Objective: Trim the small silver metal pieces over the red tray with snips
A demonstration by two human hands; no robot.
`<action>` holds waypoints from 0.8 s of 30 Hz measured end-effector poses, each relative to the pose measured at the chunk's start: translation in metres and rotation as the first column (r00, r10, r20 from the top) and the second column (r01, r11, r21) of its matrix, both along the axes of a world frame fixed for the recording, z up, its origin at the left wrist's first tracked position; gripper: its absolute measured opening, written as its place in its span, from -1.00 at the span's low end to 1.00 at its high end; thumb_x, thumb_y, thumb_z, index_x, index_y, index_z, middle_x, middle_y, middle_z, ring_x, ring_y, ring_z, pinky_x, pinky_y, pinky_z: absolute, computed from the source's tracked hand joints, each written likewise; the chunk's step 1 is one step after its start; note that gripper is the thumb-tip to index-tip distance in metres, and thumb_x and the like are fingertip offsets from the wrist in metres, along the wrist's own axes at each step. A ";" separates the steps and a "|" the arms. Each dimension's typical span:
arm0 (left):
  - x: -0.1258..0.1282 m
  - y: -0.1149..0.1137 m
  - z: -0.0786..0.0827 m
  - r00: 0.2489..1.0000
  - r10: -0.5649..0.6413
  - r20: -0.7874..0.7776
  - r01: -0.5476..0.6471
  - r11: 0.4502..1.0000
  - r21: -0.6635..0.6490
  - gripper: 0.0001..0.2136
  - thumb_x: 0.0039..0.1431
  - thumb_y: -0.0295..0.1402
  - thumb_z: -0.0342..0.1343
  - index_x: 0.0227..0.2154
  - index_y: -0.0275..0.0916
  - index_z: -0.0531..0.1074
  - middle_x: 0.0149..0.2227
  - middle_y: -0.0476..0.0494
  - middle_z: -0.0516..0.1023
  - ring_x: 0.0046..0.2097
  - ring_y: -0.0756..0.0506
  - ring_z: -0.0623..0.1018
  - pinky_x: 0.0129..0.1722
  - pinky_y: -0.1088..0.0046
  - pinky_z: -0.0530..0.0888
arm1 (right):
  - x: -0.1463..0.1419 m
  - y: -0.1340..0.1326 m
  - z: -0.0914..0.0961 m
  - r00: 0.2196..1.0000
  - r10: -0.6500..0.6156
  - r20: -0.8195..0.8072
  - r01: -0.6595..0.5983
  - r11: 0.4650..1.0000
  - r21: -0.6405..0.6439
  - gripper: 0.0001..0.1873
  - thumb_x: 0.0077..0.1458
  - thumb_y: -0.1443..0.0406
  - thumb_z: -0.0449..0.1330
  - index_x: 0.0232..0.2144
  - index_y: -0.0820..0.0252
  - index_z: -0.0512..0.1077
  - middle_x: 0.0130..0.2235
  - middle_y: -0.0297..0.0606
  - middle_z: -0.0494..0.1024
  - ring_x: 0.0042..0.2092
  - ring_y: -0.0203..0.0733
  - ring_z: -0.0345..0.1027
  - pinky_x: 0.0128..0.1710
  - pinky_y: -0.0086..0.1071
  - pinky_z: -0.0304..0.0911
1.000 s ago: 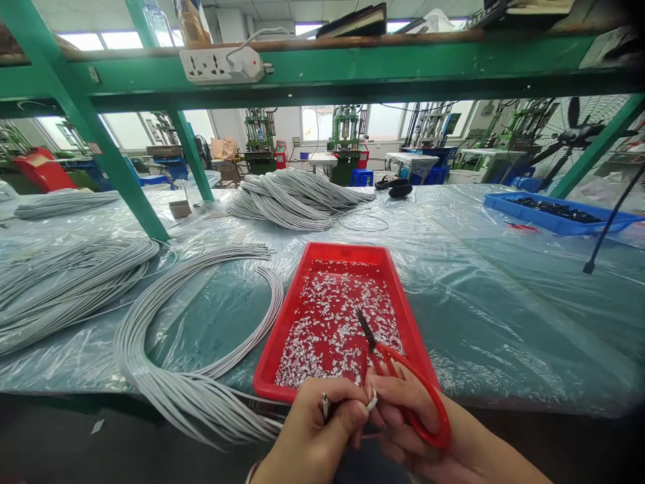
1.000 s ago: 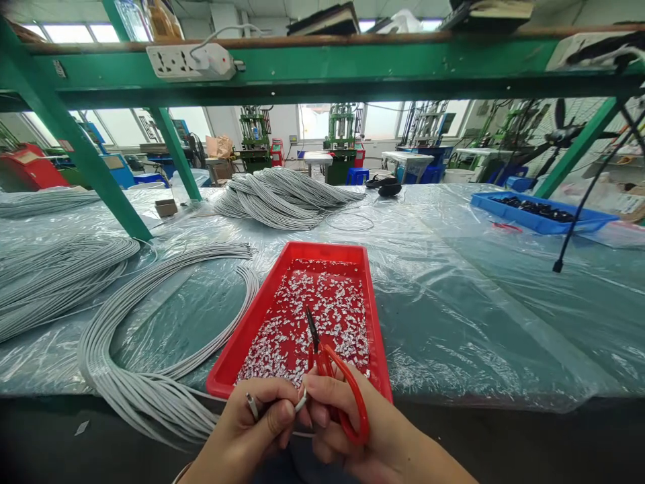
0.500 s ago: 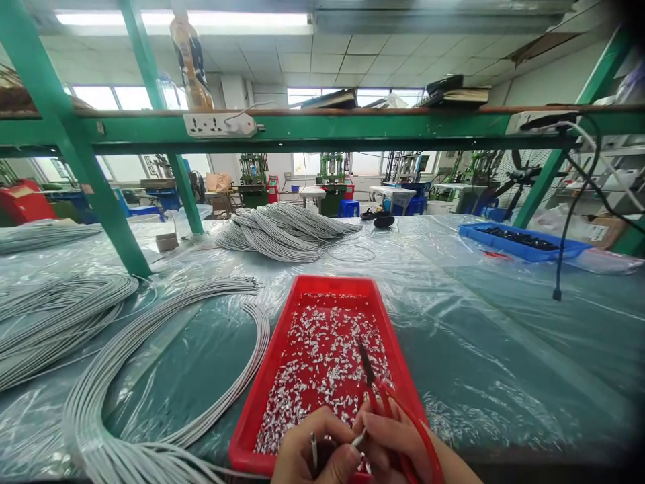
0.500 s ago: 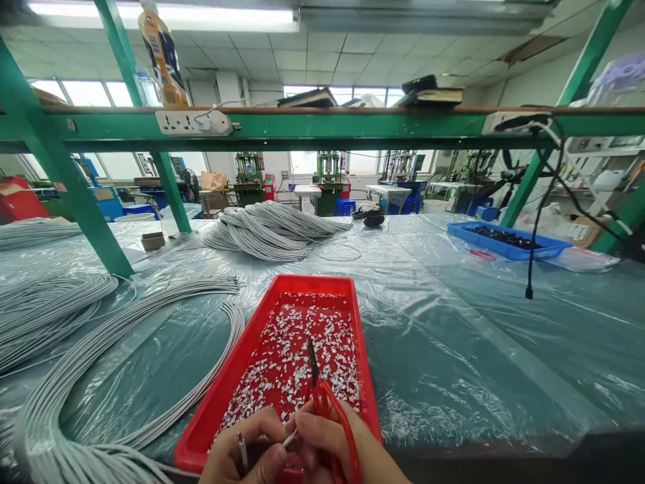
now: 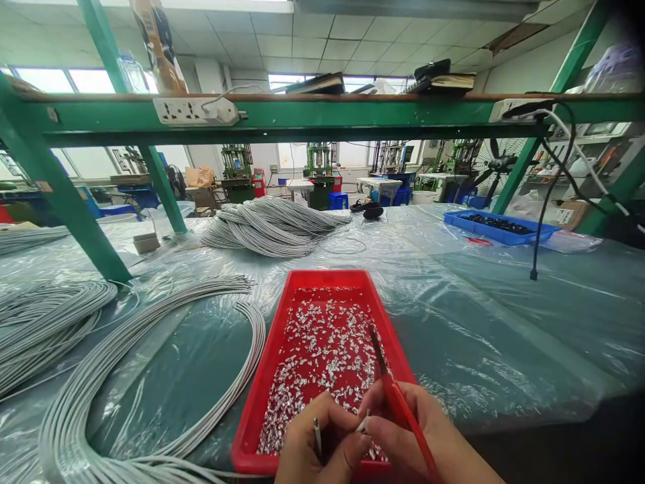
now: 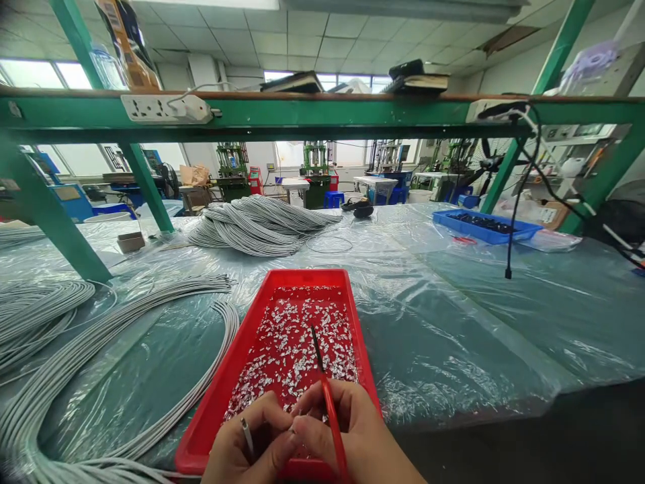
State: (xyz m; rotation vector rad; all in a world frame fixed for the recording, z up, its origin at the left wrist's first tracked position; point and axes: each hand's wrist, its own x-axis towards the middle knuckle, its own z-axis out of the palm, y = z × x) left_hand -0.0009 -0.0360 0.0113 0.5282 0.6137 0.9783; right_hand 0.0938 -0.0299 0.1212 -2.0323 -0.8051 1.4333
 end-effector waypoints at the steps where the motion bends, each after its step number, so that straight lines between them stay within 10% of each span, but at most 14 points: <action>1: -0.001 0.000 0.002 1.000 0.001 -0.017 -0.001 1.000 -0.002 -0.62 -0.10 -0.06 0.23 -0.59 -0.34 0.39 -0.59 0.02 0.23 -0.53 0.08 0.20 -0.51 0.53 0.06 | -0.001 -0.002 0.000 0.995 0.003 0.095 -0.006 1.000 0.031 -0.54 -0.28 0.08 0.40 -0.45 0.29 0.36 -0.51 -0.39 0.37 -0.48 -0.42 0.19 -0.48 -0.56 0.11; 11: -0.002 0.001 0.014 0.986 0.128 -0.108 -0.130 0.991 -0.009 -0.78 -0.10 -0.26 0.26 -0.65 -0.29 0.42 -0.57 0.01 0.28 -0.49 0.04 0.27 -0.46 0.51 0.14 | 0.008 -0.009 -0.009 0.929 0.155 0.337 -0.188 0.980 0.067 -0.68 -0.18 0.18 0.33 -0.47 0.30 0.34 -0.48 -0.32 0.40 -0.43 -0.32 0.25 -0.40 -0.47 0.18; 15: -0.004 0.002 0.014 0.991 0.135 -0.002 -0.135 0.987 -0.088 -0.76 -0.16 -0.27 0.30 -0.66 -0.31 0.41 -0.58 0.03 0.24 -0.51 0.06 0.25 -0.48 0.53 0.14 | 0.000 -0.008 -0.010 1.000 0.010 -0.023 -0.009 0.998 0.056 -0.60 -0.11 0.11 0.32 -0.53 0.28 0.25 -0.63 -0.47 0.23 -0.58 -0.50 0.02 -0.54 -0.57 -0.03; 19: -0.007 0.003 0.010 0.979 0.116 0.170 -0.087 0.981 -0.171 -0.70 -0.21 -0.23 0.34 -0.65 -0.34 0.37 -0.60 0.05 0.24 -0.52 0.09 0.24 -0.47 0.55 0.15 | -0.007 -0.006 -0.017 0.834 -0.228 -0.503 0.185 0.973 -0.135 -0.55 -0.07 0.15 0.31 -0.63 0.26 0.14 -0.73 -0.58 0.05 -0.73 -0.57 -0.30 -0.65 -0.55 -0.14; 24: -0.008 0.004 0.010 0.978 0.120 0.172 -0.087 0.978 -0.187 -0.66 -0.21 -0.20 0.34 -0.66 -0.35 0.34 -0.64 0.07 0.21 -0.55 0.12 0.16 -0.52 0.58 0.09 | -0.012 -0.001 -0.012 0.935 -0.129 -0.332 0.126 0.992 -0.029 -0.58 -0.05 0.11 0.30 -0.55 0.26 0.19 -0.69 -0.57 0.11 -0.67 -0.55 -0.20 -0.60 -0.54 -0.21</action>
